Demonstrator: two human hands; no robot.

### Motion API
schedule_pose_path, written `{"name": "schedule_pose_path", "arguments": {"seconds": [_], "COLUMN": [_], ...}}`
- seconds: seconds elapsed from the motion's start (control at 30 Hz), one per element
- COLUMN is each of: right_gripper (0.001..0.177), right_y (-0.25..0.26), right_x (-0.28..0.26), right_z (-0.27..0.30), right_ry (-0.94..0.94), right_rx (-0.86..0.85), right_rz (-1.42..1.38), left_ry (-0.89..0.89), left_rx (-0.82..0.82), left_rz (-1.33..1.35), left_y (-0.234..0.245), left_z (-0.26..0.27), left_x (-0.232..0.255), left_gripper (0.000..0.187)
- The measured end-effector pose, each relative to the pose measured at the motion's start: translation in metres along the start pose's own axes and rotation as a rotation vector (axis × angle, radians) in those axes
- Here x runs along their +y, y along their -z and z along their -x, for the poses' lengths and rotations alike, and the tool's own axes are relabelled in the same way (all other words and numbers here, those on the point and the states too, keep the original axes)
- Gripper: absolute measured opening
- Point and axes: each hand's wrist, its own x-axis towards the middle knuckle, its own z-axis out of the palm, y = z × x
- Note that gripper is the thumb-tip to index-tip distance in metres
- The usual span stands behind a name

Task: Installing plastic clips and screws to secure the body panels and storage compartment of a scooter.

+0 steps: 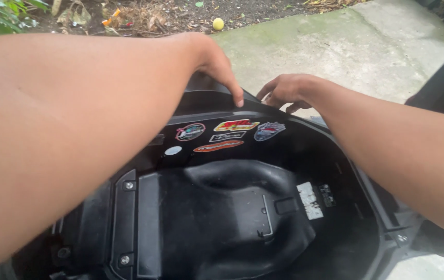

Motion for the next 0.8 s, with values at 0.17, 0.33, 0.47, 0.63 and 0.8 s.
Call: {"name": "schedule_pose_path", "arguments": {"seconds": [0.17, 0.33, 0.47, 0.63, 0.8], "right_gripper": [0.048, 0.041, 0.033, 0.04, 0.031], "right_y": [0.005, 0.0, -0.024, -0.096, -0.197], "right_x": [0.016, 0.068, 0.076, 0.119, 0.176], "right_z": [0.005, 0.01, 0.071, 0.102, 0.076], "right_ry": [-0.056, 0.067, 0.125, -0.105, -0.25], "right_rx": [-0.028, 0.19, 0.352, 0.236, -0.122], "right_rz": [-0.066, -0.659, -0.814, -0.579, -0.366], "left_ry": [-0.015, -0.011, -0.03, -0.028, -0.036], "left_rx": [0.061, 0.049, 0.057, 0.005, 0.096], "left_rz": [-0.046, -0.053, -0.076, -0.061, -0.108], "left_y": [0.003, 0.002, 0.0, 0.0, -0.003], "left_z": [0.002, 0.008, 0.001, -0.006, -0.007], "left_x": [0.0, 0.001, 0.002, 0.002, 0.0], "left_gripper": [0.095, 0.098, 0.1, 0.096, 0.097]}}
